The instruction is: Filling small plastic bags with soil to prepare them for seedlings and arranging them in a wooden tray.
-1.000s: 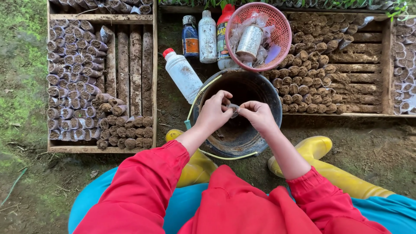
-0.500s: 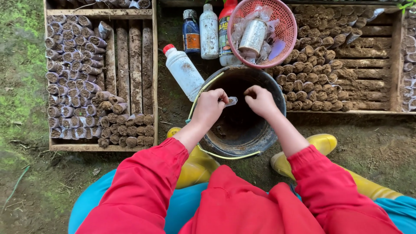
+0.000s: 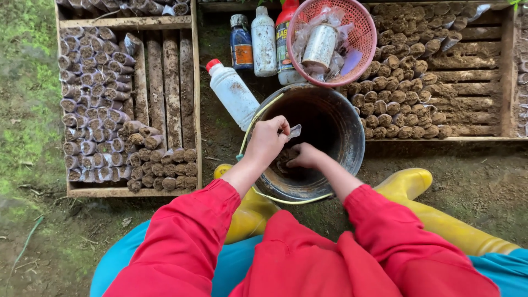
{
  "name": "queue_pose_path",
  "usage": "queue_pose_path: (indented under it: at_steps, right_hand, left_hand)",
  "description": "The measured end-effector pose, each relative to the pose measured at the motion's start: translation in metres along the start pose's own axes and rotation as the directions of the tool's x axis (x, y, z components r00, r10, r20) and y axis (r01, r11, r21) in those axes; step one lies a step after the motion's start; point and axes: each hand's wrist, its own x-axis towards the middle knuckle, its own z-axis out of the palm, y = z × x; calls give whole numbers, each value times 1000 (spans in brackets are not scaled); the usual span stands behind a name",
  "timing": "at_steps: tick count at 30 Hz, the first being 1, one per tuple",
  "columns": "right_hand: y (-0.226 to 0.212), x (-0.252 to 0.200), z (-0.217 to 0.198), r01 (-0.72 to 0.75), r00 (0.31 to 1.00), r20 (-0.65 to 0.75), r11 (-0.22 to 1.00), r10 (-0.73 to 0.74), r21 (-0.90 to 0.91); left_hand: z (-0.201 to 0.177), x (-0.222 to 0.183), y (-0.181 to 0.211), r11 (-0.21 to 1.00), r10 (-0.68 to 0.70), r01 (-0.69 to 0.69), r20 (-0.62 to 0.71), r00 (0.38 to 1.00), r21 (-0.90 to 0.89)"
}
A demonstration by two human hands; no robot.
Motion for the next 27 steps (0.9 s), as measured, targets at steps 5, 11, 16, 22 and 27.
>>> queue_pose_path:
  at_steps: [5, 11, 16, 22, 27]
  right_hand:
    - [-52, -84, -78, 28, 1000, -7, 982, -28, 185]
    - [-80, -121, -117, 98, 990, -143, 727, 0, 680]
    - [-116, -149, -117, 202, 964, -264, 603, 15, 772]
    - [-142, -153, -100, 238, 929, -369, 694, 42, 679]
    - [-142, -154, -91, 169, 916, -397, 834, 64, 525]
  left_hand:
    - [6, 1, -6, 983, 69, -74, 37, 997, 170]
    - [0, -9, 17, 929, 184, -193, 56, 981, 315]
    - [16, 0, -4, 888, 165, -181, 74, 983, 422]
    - [21, 5, -8, 891, 103, -126, 76, 992, 436]
    - [19, -1, -1, 910, 96, -129, 104, 990, 395]
